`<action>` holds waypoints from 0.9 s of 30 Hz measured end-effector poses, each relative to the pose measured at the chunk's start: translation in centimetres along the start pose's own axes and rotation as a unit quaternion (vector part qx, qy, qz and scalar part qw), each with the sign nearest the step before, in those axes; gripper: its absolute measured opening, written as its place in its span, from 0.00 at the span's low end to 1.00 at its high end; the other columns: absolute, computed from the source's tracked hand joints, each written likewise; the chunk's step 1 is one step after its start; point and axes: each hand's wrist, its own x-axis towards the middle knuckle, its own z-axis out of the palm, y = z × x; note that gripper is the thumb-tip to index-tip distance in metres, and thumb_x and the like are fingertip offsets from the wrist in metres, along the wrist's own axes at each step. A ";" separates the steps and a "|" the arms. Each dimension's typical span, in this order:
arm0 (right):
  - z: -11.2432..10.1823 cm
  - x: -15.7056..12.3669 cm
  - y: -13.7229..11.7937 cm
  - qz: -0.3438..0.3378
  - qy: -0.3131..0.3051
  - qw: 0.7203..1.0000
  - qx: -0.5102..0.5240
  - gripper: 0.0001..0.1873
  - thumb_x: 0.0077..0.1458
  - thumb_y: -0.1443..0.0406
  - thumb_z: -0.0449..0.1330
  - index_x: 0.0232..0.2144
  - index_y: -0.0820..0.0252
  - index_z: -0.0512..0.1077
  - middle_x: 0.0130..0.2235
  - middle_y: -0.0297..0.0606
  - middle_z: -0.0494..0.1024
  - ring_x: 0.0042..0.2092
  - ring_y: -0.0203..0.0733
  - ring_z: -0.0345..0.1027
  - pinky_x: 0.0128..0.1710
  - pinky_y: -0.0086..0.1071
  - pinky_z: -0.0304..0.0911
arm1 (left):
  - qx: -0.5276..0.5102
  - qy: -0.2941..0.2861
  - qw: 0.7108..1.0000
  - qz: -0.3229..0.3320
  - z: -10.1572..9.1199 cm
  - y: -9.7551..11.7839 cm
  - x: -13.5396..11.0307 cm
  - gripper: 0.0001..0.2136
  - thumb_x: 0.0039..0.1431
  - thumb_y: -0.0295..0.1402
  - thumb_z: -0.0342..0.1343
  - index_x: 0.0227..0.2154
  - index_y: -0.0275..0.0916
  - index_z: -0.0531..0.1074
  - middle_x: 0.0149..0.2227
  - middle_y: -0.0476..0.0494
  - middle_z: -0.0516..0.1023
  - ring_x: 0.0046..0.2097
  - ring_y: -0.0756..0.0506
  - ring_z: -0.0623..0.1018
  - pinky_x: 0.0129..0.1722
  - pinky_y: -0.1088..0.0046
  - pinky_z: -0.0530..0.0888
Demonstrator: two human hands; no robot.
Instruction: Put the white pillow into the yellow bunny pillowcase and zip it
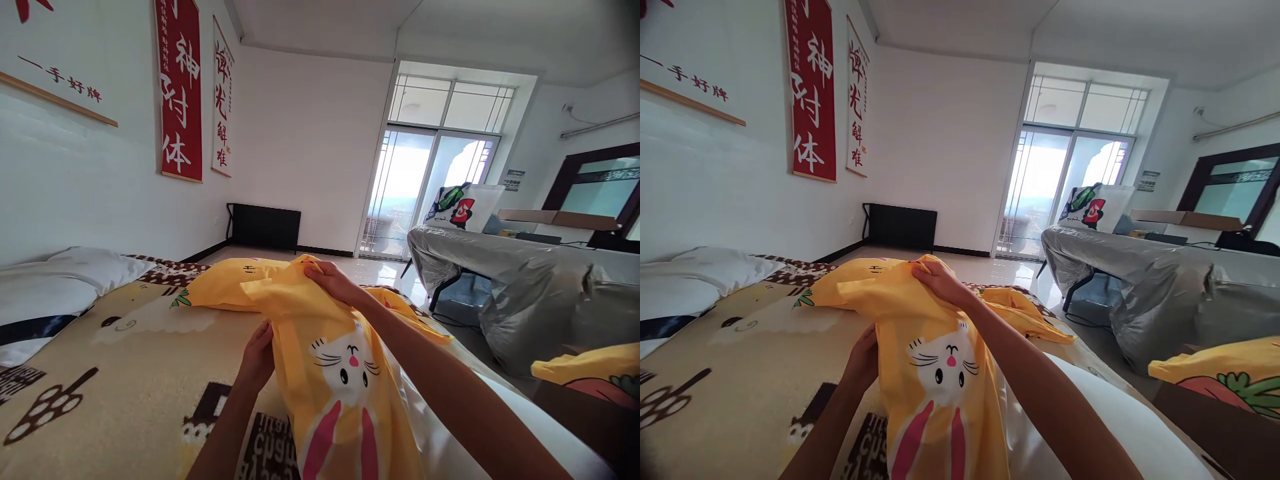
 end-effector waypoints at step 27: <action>-1.3 0.1 -2.0 -0.137 0.125 0.765 -0.617 0.11 0.60 0.60 0.50 0.32 0.61 0.67 0.37 0.42 0.72 0.38 0.41 0.61 0.41 0.34 0.53 | 0.152 0.078 0.984 0.047 1.2 -5.3 -0.2 0.08 0.40 0.33 0.59 0.25 0.35 0.73 0.27 0.46 0.76 0.30 0.48 0.72 0.30 0.75 0.68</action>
